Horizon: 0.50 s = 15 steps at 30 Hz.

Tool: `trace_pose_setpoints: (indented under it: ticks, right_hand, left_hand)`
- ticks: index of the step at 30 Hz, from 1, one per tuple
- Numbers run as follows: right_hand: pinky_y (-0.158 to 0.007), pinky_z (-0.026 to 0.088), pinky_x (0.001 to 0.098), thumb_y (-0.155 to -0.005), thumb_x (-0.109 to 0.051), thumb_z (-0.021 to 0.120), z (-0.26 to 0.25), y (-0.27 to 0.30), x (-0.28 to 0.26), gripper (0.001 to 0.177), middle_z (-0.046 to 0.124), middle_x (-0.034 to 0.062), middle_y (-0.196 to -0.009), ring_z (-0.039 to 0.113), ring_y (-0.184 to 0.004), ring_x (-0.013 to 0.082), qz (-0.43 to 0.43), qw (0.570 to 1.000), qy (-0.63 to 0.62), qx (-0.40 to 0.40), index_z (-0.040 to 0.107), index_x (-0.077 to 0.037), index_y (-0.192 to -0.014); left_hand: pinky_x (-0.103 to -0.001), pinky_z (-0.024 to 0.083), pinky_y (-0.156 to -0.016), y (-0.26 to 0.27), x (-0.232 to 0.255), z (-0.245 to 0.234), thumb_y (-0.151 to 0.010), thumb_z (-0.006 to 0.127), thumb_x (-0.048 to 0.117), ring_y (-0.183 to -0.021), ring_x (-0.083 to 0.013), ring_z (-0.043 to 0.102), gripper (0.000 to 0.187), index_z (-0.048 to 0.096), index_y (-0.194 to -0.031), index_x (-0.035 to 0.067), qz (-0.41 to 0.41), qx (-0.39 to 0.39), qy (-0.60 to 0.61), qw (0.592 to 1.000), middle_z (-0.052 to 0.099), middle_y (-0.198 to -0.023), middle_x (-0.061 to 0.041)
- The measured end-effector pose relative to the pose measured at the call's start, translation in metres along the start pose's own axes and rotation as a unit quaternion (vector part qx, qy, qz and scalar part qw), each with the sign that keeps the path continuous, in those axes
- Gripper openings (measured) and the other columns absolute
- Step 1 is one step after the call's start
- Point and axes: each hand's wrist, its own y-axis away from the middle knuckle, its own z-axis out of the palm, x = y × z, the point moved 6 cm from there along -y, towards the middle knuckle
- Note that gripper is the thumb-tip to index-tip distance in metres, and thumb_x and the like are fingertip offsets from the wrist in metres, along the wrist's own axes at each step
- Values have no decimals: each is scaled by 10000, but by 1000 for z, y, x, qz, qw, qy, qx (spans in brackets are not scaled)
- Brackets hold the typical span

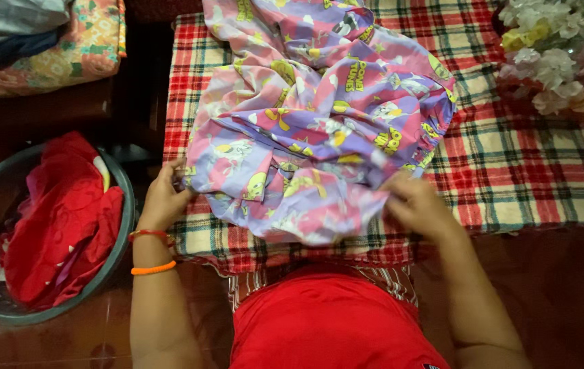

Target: The person folds a large cartoon-printed sheet on a plaid-covered surface. They repeatedly spread, align, and fold the sheet into a compact rectangle, smoothing it with both hands throughout the process.

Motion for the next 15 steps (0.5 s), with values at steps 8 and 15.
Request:
trace_pose_setpoints:
  ticks: [8, 15]
  right_hand:
    - [-862, 545, 371, -899, -49, 691, -95, -25, 10, 364, 640, 179, -1213, 627, -1090, 224, -8, 968, 101, 232, 686, 28, -1254]
    - [-855, 584, 313, -1006, -78, 740, -105, -31, 3, 188, 639, 78, -1137, 641, -947, 130, -15, 977, -78, 199, 738, -56, -1192]
  left_hand:
    - [-248, 557, -913, -19, 37, -54, -1130, 625, 67, -993, -102, 643, 77, 593, -1195, 43, 187, 203, 369, 888, 680, -1119, -40]
    - [-285, 585, -888, -12, 77, -76, -1094, 655, 32, -939, -151, 691, 79, 643, -1167, 5, 108, 177, 475, 855, 701, -1089, -86]
